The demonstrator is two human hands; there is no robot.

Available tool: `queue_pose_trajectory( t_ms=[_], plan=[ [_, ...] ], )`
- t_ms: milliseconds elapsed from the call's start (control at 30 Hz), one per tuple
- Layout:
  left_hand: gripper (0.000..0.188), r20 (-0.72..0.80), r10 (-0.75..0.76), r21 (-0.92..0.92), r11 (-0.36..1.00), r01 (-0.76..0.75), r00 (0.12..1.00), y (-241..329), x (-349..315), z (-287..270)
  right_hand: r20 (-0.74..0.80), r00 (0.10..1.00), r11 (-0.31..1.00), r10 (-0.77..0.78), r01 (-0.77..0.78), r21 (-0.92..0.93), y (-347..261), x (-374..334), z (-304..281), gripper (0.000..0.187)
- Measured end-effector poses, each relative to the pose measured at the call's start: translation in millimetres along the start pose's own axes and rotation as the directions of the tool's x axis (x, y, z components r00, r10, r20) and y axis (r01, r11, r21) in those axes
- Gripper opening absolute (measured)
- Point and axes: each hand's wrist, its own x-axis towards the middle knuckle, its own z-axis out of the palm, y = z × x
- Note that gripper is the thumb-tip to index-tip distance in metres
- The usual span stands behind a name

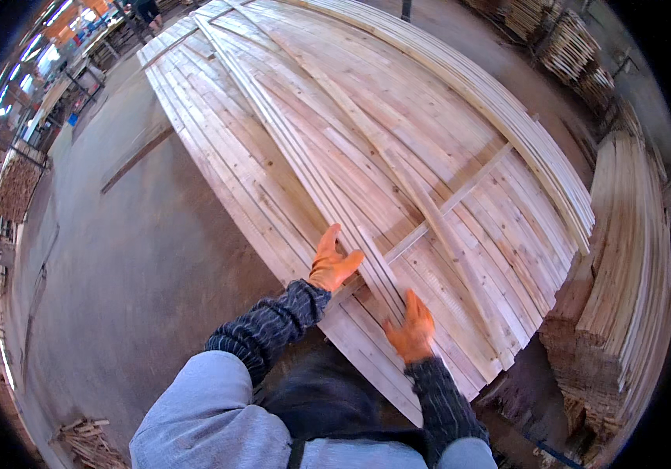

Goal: The person repeatedly picks up thin wooden slats from a stack and feeds them one at a time into a motorized industrial roller machine, occasionally flipping the boards over to check orientation.

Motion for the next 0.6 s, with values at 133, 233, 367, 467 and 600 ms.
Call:
queue_pose_trajectory(
  t_ms=[133,233,367,467,600],
  plan=[
    [0.088,0.042,0.006,-0.043,0.999,-0.004,0.999,39,-70,-41,-0.059,0.998,0.996,-0.002,-0.003,-0.086,-66,89,29,0.096],
    [0.079,-0.067,0.002,0.065,0.998,0.002,0.998,32,-111,-89,-0.001,0.999,0.992,0.054,-0.054,-0.112,-87,104,31,0.098],
    [0.075,-0.227,-0.076,-0.095,0.994,0.056,0.971,0,-155,-175,-0.093,0.996,0.995,-0.004,-0.005,-0.1,-82,105,49,0.104],
    [0.072,-0.344,-0.105,-0.047,0.994,0.094,0.933,-46,-173,-262,-0.071,0.997,0.994,0.009,-0.017,-0.108,-80,108,49,0.104],
    [0.069,-0.489,-0.169,-0.011,0.982,0.188,0.856,-39,-202,-388,-0.097,0.994,0.992,0.049,-0.06,-0.115,-87,101,42,0.101]
  ],
)
